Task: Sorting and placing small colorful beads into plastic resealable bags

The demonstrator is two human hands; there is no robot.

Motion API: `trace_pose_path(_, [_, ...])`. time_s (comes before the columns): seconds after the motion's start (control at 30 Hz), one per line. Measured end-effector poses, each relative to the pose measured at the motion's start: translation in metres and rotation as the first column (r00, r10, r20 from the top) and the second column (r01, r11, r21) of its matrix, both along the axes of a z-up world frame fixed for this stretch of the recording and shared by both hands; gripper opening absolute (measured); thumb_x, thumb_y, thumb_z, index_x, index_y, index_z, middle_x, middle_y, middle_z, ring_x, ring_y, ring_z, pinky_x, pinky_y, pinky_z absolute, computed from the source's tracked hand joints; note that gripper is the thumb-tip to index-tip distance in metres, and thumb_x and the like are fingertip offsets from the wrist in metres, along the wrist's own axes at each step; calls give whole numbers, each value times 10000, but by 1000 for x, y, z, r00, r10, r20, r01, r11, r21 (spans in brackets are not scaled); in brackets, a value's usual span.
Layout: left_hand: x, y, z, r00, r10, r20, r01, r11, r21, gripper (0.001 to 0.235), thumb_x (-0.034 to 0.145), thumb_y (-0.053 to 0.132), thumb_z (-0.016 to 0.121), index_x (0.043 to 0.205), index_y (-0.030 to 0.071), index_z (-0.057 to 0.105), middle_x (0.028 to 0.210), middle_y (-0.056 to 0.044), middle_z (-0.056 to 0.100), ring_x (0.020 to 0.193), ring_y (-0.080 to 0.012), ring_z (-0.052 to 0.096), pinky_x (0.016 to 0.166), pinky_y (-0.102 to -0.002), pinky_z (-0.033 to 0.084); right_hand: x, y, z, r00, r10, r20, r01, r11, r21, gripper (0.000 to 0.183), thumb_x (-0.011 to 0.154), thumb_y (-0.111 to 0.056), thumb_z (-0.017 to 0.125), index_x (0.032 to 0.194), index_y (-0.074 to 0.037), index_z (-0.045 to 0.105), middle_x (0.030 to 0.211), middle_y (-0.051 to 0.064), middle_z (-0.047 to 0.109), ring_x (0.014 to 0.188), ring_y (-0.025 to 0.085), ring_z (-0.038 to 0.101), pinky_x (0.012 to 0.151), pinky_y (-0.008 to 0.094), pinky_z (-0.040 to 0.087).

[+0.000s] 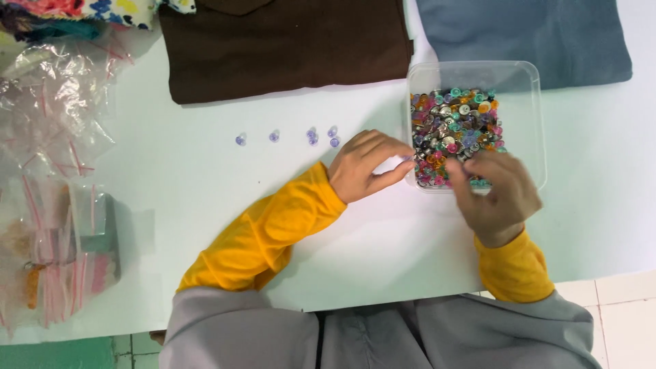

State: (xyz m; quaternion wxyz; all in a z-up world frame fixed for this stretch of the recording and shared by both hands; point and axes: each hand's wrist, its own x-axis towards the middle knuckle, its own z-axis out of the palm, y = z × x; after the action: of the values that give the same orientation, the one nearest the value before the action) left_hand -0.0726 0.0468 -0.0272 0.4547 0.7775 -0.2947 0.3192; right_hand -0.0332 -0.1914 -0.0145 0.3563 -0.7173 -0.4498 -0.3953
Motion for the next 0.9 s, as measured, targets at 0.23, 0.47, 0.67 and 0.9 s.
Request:
trace_pose_path(0.23, [-79, 121, -59, 958, 277, -77, -264, 953, 146, 127, 907, 117, 771, 1031, 106, 744, 910, -57, 704, 809, -272, 668, 739, -382, 539, -69, 111, 3, 907, 254, -335, -298, 950, -88, 143, 855, -6, 813, 965, -31, 725, 847, 80, 693, 648, 191, 670, 616, 300, 592])
trace_pose_path(0.47, [-117, 203, -59, 794, 570, -212, -528, 819, 224, 203, 876, 101, 786, 1055, 79, 691, 885, -42, 716, 781, -255, 671, 769, -387, 531, -75, 196, -29, 843, 326, -427, -405, 908, -106, 161, 854, -30, 799, 994, -39, 721, 846, 88, 697, 671, 224, 692, 632, 316, 585])
trace_pose_path(0.67, [-115, 212, -57, 756, 578, -307, -502, 813, 296, 136, 912, 128, 749, 1024, 65, 704, 910, -101, 725, 844, -306, 691, 809, -415, 520, -42, 240, -44, 977, 180, -118, -207, 935, -289, 124, 942, -175, 754, 1050, -120, 728, 788, 7, 681, 743, 172, 685, 805, 324, 484])
trace_pose_path(0.9, [-113, 212, -64, 738, 617, -274, -513, 776, 367, 122, 924, 167, 738, 1035, 120, 719, 931, -82, 686, 864, -272, 669, 784, -385, 519, -43, 248, -42, 999, 25, 36, -8, 913, -409, 171, 972, -220, 741, 1120, -139, 713, 673, -26, 658, 772, 133, 677, 866, 375, 367])
